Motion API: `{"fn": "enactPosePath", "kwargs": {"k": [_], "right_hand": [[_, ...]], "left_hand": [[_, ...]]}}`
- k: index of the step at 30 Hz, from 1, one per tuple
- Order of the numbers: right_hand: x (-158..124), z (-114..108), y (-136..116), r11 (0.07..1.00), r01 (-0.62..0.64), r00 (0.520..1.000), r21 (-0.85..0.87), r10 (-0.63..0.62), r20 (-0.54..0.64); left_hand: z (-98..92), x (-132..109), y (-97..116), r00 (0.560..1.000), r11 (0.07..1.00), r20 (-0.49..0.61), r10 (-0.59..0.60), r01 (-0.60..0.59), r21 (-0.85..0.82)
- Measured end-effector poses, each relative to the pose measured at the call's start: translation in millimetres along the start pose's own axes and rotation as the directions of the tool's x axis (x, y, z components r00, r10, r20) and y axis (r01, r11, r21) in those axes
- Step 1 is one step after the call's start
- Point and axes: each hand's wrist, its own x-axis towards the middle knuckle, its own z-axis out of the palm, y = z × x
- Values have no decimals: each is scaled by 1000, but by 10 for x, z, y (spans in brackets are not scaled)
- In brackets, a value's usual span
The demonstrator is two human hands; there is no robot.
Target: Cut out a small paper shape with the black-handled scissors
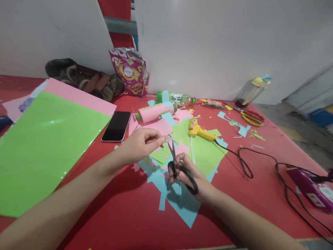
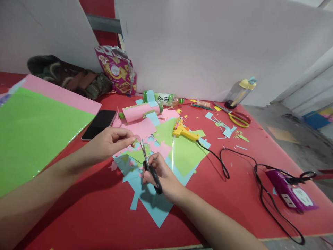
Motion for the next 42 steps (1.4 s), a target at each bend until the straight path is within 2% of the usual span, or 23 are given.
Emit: {"fn": "enactPosePath", "kwargs": {"k": [8, 15, 32, 37, 42], "right_hand": [[-9, 5, -35, 999, 18, 998, -31, -16, 58], [-4, -4, -41, 999, 23, 997, -29, -21, 75], [-2, -9, -15, 998, 54, 995, -39, -51, 88], [7, -8, -12, 998, 63, 995, -16, -62, 81], [-2, 3, -37, 999, 40, 995, 5, -40, 87]], "left_hand": [[42, -2, 22, 991, 999, 129, 38, -34, -31], [33, -11, 18, 983, 998, 182, 24, -15, -55], [123, -23, 39, 988, 995, 148, -42, 54, -81], [131, -32, 40, 992, 996, 128, -15, 26, -86], [118, -49, 71, 989, 995, 142, -50, 61, -78]]}}
